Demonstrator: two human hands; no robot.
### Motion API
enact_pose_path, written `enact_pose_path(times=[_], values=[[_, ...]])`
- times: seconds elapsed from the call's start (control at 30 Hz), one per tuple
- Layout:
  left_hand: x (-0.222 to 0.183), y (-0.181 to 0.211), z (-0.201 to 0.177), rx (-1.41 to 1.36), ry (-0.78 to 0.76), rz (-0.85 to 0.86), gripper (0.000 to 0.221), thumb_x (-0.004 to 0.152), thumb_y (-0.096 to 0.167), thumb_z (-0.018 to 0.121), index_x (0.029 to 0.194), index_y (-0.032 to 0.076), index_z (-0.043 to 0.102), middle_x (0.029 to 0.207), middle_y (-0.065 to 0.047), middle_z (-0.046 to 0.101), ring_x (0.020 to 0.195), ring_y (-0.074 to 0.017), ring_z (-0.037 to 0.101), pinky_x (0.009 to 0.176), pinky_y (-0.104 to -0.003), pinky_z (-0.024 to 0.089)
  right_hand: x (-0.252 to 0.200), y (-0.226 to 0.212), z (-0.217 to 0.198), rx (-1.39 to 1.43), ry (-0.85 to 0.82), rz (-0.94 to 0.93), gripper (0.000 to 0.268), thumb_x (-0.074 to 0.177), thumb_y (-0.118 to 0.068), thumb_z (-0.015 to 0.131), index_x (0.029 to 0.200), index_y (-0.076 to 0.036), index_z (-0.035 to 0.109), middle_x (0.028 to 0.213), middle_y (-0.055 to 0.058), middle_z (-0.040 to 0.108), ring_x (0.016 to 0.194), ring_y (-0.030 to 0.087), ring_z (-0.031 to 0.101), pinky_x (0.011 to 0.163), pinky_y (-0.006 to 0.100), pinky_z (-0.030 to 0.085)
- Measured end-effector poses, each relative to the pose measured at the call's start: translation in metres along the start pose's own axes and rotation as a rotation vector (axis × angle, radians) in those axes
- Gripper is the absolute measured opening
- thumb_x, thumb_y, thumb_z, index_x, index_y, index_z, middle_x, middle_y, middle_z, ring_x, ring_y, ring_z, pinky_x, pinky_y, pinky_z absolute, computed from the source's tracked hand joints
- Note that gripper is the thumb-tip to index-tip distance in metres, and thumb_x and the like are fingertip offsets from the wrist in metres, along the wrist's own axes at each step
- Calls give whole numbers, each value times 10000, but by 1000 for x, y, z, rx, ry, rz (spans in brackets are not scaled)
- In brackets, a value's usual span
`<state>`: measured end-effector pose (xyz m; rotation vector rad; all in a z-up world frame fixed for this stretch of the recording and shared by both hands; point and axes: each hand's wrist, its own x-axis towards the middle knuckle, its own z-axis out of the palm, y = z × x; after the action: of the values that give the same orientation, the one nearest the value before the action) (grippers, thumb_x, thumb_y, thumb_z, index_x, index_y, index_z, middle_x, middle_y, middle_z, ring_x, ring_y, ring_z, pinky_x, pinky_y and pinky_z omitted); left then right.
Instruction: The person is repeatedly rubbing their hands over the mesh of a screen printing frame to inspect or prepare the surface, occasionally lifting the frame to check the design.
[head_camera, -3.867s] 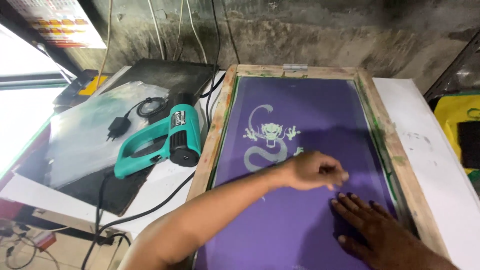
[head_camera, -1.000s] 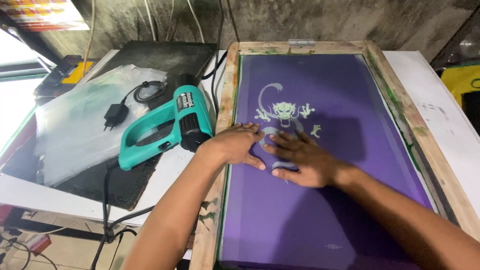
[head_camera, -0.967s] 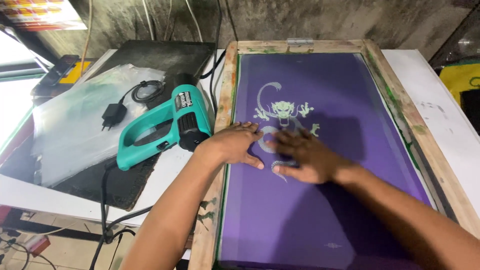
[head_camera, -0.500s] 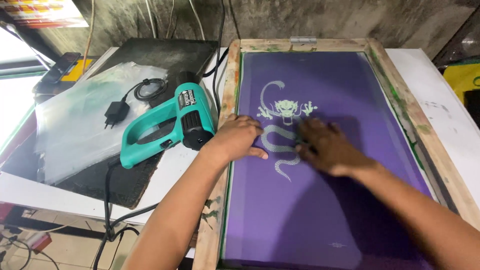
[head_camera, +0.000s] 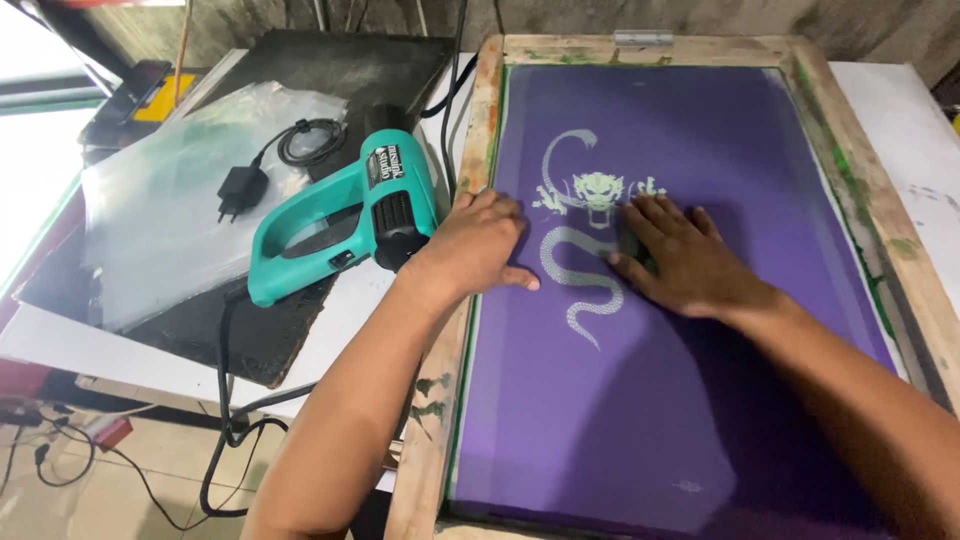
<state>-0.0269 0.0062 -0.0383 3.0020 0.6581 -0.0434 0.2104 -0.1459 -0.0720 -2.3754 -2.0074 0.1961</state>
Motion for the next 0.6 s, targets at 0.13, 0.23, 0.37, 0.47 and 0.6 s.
enact_pose_path(times=[0.13,0.23,0.37,0.47,0.6], values=[[-1,-12,0,-39,126,-61,608,874,383,790,1319,-8,652,1395,-185,586,1329,-356,471,1035,-470,445,3,11,8,13,-27,-23,804,1000,-674,367,1631,-178,318,1683,144,296,1587,338,210,1221,650,216],[1,-13,8,-20,181,-44,438,913,271,731,1263,10,689,1368,-190,598,1283,-353,503,1005,-463,468,1,2,2,-1,-95,-91,727,996,-606,415,1616,-231,345,1670,149,313,1572,373,233,1207,689,209],[8,-14,22,-13,176,-46,325,901,215,709,1140,-4,734,1342,-218,607,1246,-363,535,955,-455,492,2,-28,-14,63,-108,-154,630,1019,-567,389,1589,-298,388,1637,163,351,1543,391,278,1207,688,223],[7,-8,22,-14,165,-31,278,910,195,694,1095,-5,747,1304,-229,617,1233,-363,535,967,-461,483,13,-32,-18,44,-146,-224,621,1011,-547,407,1573,-282,417,1612,179,385,1538,410,289,1215,672,218],[8,-7,24,-35,135,-9,345,936,243,664,1161,-11,726,1351,-236,594,1327,-370,477,1071,-496,400,22,-7,-9,-78,-71,-172,867,907,-813,408,1602,-298,356,1614,128,386,1541,348,306,1210,653,255]])
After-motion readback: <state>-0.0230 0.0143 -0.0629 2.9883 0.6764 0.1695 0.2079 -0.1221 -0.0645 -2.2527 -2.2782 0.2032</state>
